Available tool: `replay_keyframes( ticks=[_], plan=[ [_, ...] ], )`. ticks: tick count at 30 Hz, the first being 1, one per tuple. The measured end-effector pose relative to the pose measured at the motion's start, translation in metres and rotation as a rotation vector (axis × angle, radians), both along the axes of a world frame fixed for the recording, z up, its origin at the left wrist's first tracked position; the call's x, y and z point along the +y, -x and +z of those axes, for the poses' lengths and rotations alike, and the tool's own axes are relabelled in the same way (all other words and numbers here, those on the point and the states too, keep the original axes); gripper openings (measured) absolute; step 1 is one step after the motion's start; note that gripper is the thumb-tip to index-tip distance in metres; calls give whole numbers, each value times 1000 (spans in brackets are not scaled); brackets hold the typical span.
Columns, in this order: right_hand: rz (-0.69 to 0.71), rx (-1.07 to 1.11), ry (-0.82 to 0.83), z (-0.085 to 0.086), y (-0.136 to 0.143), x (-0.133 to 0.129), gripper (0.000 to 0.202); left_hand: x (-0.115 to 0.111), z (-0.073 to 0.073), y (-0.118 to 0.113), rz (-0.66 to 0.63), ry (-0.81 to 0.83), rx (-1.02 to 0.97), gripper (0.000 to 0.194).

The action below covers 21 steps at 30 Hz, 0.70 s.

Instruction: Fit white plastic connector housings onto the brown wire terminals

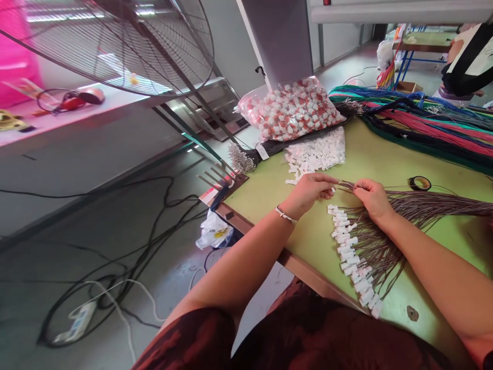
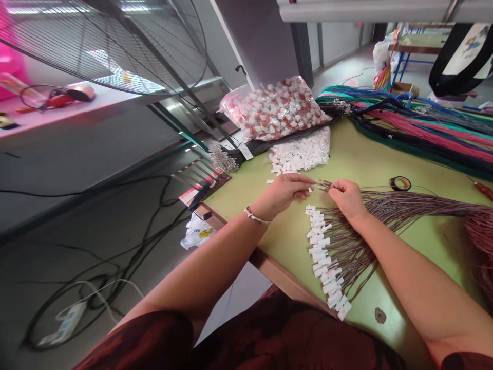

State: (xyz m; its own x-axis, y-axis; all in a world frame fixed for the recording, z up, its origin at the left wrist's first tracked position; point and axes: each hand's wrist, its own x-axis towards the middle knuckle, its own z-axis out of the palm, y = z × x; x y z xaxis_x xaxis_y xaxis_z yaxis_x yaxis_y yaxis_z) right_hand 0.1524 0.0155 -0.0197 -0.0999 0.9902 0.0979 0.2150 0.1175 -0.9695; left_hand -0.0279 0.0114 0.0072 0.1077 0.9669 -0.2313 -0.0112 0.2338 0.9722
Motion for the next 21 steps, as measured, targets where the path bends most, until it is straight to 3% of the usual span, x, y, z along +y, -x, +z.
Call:
replay_keyframes(
  ticks=[3, 7, 15, 21],
  plan=[
    [11, -4, -18, -1, 0, -1, 14, -5, 0, -5, 52, 136, -253, 9],
    [36, 4, -33, -3, 2, -2, 15, -6, -4, -7, 69, 202, -338, 10],
    [42, -32, -28, -1, 5, -2, 13, -4, -14, -1, 11, 154, -272, 5],
    [-8, -117, -6, 3, 5, -3, 12, -7, -17, 1, -63, -38, -73, 13]
  ],
)
